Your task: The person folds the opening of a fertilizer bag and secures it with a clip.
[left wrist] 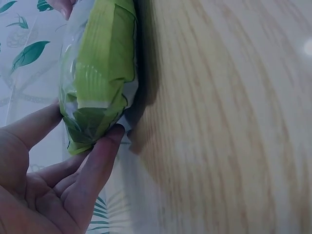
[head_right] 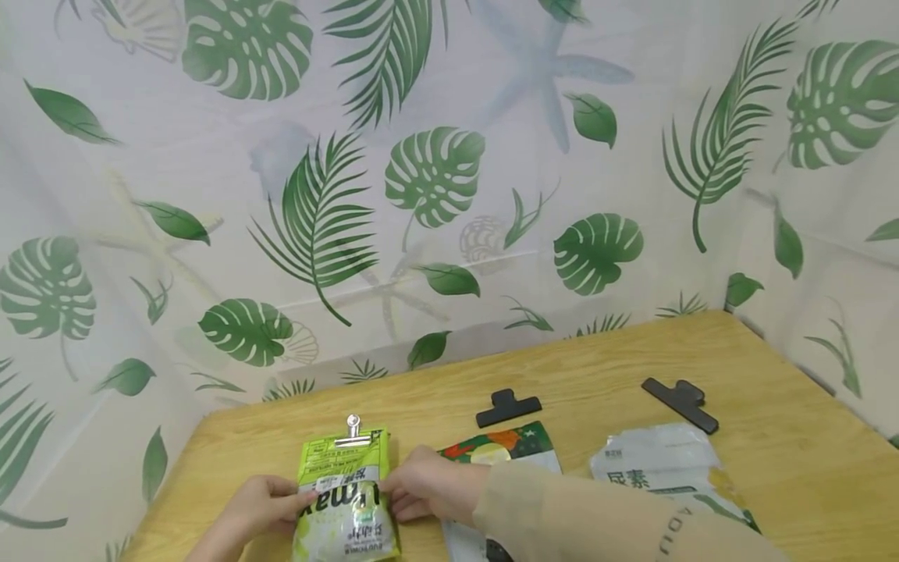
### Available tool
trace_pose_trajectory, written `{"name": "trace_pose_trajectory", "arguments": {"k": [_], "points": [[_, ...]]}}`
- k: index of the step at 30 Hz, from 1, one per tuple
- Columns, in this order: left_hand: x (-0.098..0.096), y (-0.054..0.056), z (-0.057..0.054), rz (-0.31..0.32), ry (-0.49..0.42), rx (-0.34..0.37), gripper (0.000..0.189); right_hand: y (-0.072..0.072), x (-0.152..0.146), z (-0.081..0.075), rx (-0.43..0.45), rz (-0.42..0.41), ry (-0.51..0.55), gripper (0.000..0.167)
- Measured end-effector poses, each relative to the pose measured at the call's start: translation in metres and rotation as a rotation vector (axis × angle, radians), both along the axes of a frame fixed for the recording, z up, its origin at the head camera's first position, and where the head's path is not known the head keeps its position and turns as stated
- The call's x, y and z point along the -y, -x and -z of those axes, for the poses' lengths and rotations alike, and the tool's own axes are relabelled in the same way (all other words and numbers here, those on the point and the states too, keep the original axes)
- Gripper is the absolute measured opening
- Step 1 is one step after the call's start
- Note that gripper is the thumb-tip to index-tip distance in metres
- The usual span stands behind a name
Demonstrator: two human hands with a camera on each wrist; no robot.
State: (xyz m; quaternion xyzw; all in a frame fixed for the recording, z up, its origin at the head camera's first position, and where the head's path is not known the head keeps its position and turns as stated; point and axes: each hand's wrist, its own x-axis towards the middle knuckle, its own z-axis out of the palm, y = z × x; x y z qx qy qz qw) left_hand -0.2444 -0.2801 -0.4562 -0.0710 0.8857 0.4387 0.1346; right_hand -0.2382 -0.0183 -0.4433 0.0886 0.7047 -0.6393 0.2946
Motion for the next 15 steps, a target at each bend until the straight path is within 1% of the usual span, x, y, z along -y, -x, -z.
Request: {"name": "trace_pose_trajectory", "arguments": {"k": [8, 10, 15], "points": [[-0.001, 0.0011, 0.0011, -0.021, 0.082, -0.021, 0.03, -0.0015, -0.0019, -0.0027, 0.03, -0.01, 0.03, 0.017], [-0.0005, 0.0007, 0.0006, -0.031, 0.089, -0.019, 0.03, -0.0016, -0.0028, -0.0032, 0.035, -0.019, 0.041, 0.017], [0.0, 0.0004, -0.0017, -0.036, 0.09, -0.022, 0.031, -0.0004, -0.0048, -0.0057, 0.008, -0.037, 0.046, 0.017]]}}
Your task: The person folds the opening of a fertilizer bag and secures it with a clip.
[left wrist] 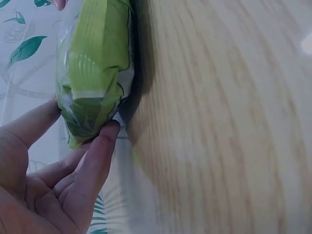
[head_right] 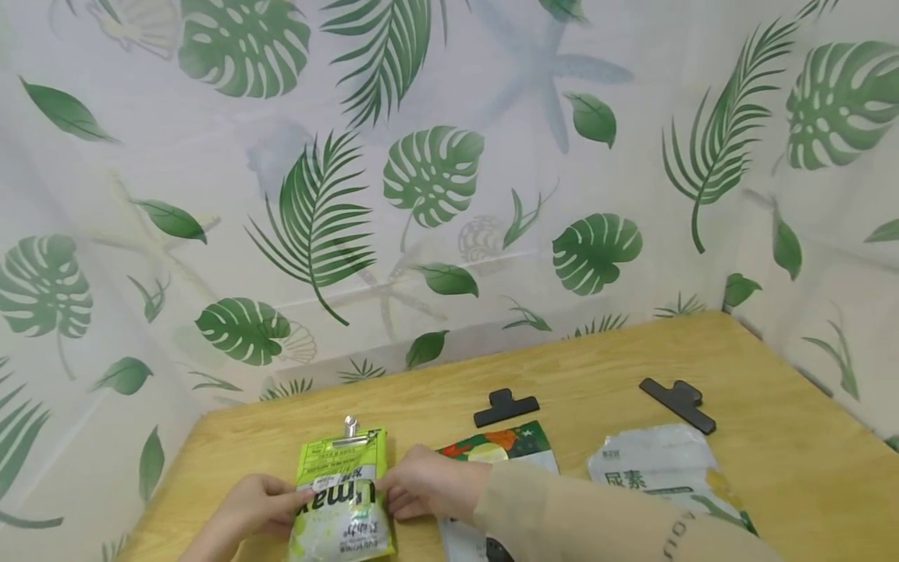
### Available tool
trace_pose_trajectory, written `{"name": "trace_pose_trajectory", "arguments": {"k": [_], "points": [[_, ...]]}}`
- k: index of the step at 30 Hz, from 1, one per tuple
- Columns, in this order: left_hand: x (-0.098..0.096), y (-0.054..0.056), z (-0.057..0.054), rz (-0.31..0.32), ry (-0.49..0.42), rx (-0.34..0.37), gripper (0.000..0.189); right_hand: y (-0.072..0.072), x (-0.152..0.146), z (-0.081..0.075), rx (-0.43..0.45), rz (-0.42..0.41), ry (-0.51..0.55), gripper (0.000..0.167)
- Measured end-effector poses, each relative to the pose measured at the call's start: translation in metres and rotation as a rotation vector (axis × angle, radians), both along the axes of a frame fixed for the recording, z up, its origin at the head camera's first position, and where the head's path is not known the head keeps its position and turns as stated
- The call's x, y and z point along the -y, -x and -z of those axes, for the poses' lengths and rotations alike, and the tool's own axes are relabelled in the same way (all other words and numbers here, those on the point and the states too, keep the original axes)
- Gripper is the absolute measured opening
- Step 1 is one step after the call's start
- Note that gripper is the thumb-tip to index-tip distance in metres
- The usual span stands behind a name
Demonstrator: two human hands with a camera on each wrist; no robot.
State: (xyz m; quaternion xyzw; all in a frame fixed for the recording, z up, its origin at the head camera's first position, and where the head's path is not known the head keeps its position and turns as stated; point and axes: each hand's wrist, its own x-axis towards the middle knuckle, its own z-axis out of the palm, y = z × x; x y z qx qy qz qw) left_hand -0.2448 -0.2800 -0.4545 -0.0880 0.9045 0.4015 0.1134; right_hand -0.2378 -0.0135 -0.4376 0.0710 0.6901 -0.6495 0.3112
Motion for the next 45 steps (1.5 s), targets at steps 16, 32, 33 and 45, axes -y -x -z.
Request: {"name": "trace_pose_trajectory", "arguments": {"k": [16, 32, 33, 45], "points": [[0.02, 0.002, -0.012, 0.148, -0.14, 0.01, 0.034, -0.002, -0.012, -0.007, -0.019, -0.047, 0.006, 0.027], [0.013, -0.002, -0.044, 0.271, -0.274, 0.029, 0.037, -0.008, -0.057, -0.018, -0.048, -0.078, -0.046, 0.037], [0.009, -0.002, -0.044, 0.278, -0.291, 0.033, 0.037, -0.009, -0.06, -0.019, -0.056, -0.078, -0.051, 0.037], [-0.038, -0.001, -0.042, 0.338, -0.383, 0.079, 0.034, -0.015, -0.102, -0.021, -0.107, -0.066, -0.061, 0.035]]}}
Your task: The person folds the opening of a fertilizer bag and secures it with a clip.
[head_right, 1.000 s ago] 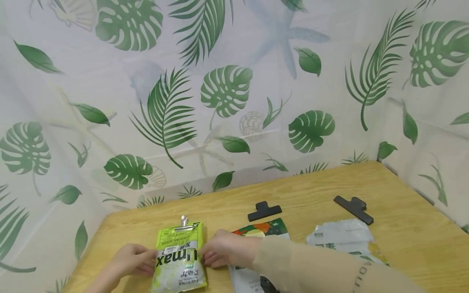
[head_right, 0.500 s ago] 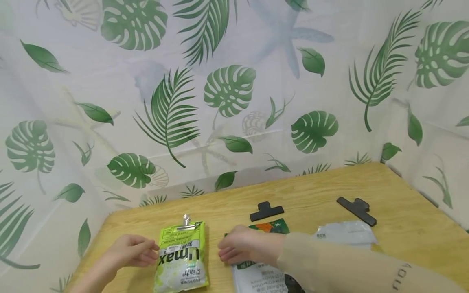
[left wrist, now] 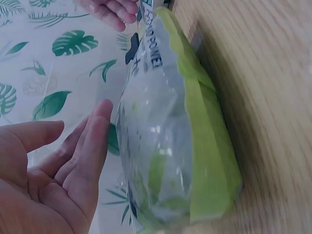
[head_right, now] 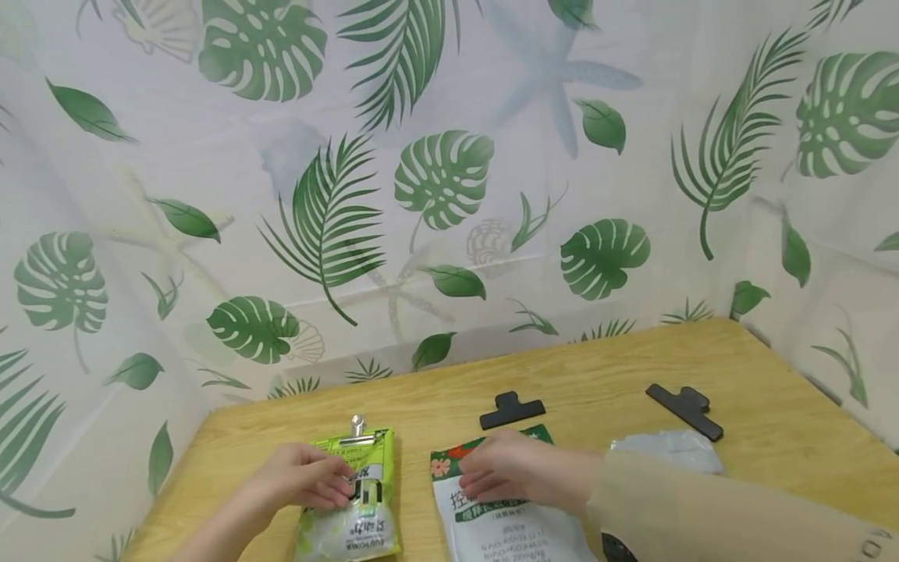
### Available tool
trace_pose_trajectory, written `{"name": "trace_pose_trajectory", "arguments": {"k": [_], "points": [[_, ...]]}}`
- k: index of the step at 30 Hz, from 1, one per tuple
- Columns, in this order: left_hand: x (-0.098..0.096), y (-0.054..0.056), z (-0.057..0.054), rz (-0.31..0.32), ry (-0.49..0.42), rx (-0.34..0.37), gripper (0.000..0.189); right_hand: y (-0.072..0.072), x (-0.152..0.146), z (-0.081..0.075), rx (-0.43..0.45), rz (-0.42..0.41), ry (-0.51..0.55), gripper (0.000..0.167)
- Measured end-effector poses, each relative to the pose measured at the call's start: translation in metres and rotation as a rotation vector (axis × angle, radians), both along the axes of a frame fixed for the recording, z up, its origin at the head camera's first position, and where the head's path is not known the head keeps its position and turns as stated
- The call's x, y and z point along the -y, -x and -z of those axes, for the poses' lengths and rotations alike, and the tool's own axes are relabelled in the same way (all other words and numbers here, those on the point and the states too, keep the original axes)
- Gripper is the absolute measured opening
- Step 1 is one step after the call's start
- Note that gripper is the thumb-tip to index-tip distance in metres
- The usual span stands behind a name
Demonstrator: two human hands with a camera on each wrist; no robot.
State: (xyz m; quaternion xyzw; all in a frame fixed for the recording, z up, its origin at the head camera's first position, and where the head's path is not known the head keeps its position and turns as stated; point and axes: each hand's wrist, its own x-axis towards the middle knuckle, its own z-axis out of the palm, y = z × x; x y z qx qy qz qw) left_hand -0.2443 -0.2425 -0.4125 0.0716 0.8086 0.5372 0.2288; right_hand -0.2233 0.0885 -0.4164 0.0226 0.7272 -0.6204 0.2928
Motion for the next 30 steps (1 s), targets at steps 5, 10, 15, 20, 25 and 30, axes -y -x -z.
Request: {"name": "trace_pose_trajectory", "arguments": {"k": [5, 10, 15, 20, 25, 30], "points": [[-0.016, 0.002, 0.003, 0.025, -0.012, 0.018, 0.035, 0.001, -0.017, 0.002, -0.002, 0.001, 0.003, 0.04], [-0.03, 0.004, 0.005, 0.049, -0.017, 0.033, 0.036, 0.002, -0.03, 0.006, 0.0, 0.01, -0.01, 0.041], [-0.044, 0.003, 0.005, 0.067, 0.005, 0.005, 0.036, 0.005, -0.047, 0.013, 0.013, -0.012, 0.019, 0.044], [-0.057, 0.004, 0.008, 0.099, 0.017, -0.003, 0.037, 0.002, -0.059, 0.011, 0.004, -0.007, 0.012, 0.045], [-0.067, 0.002, 0.012, 0.14, 0.032, 0.024, 0.037, 0.0, -0.072, 0.01, 0.034, 0.027, -0.005, 0.043], [-0.074, 0.0, 0.017, 0.141, 0.056, 0.042, 0.035, -0.004, -0.087, 0.012, 0.045, 0.034, -0.003, 0.045]]}}
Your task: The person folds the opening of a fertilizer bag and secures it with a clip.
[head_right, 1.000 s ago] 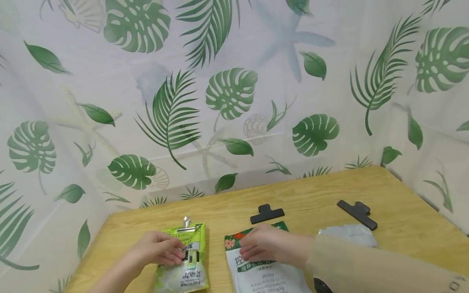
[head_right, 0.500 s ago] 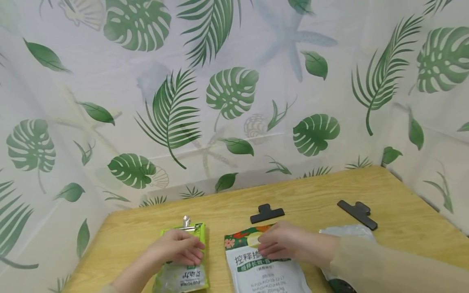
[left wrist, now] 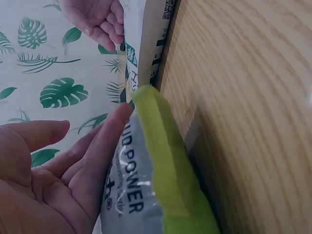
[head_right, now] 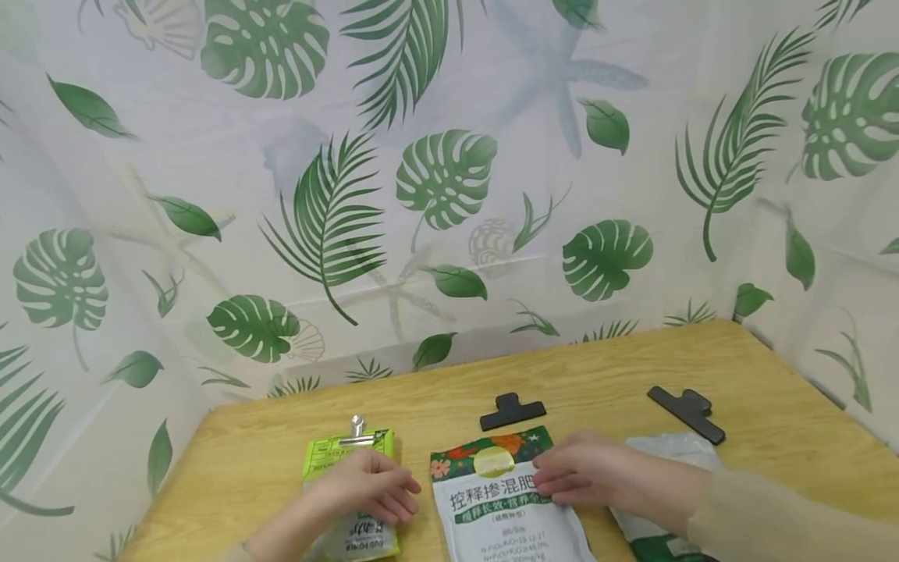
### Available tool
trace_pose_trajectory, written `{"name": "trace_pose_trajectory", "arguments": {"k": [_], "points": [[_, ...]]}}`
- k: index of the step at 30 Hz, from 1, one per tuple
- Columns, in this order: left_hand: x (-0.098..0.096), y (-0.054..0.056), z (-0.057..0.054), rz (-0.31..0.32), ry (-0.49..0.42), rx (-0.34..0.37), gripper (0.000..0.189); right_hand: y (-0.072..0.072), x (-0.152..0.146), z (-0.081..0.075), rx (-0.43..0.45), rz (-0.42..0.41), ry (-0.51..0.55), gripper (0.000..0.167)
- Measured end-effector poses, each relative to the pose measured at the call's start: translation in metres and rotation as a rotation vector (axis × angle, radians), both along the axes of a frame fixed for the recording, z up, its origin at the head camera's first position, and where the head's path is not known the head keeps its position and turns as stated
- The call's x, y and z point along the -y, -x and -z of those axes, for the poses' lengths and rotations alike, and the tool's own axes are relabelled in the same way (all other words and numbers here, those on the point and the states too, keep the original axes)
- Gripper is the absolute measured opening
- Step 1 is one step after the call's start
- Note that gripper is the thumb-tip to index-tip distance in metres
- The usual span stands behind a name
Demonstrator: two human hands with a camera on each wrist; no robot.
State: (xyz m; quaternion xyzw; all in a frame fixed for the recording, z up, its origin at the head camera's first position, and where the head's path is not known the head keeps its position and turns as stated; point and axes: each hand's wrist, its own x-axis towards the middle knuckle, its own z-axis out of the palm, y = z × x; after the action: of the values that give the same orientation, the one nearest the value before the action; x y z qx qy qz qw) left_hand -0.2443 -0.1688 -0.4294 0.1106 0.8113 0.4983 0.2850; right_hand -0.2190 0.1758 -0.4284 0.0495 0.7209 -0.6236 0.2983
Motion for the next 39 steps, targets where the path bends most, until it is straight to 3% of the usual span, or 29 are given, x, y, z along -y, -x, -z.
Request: {"name": "trace_pose_trajectory", "arguments": {"k": [9, 17, 29, 35, 39], "points": [[-0.009, -0.009, 0.003, -0.037, 0.018, -0.057, 0.031, -0.003, -0.025, 0.002, 0.023, 0.026, 0.0, 0.05], [-0.014, -0.014, 0.002, -0.044, 0.017, -0.06, 0.031, -0.007, -0.038, 0.01, 0.027, 0.042, 0.001, 0.042], [-0.025, -0.027, 0.007, -0.028, 0.043, -0.033, 0.029, -0.009, -0.039, 0.015, 0.019, 0.005, 0.019, 0.037], [-0.027, -0.028, 0.009, -0.029, 0.008, 0.004, 0.034, -0.01, -0.038, 0.015, 0.029, 0.025, 0.028, 0.036], [-0.029, -0.029, 0.012, -0.062, -0.042, 0.045, 0.039, -0.009, -0.038, 0.017, 0.041, 0.04, 0.025, 0.036]]}}
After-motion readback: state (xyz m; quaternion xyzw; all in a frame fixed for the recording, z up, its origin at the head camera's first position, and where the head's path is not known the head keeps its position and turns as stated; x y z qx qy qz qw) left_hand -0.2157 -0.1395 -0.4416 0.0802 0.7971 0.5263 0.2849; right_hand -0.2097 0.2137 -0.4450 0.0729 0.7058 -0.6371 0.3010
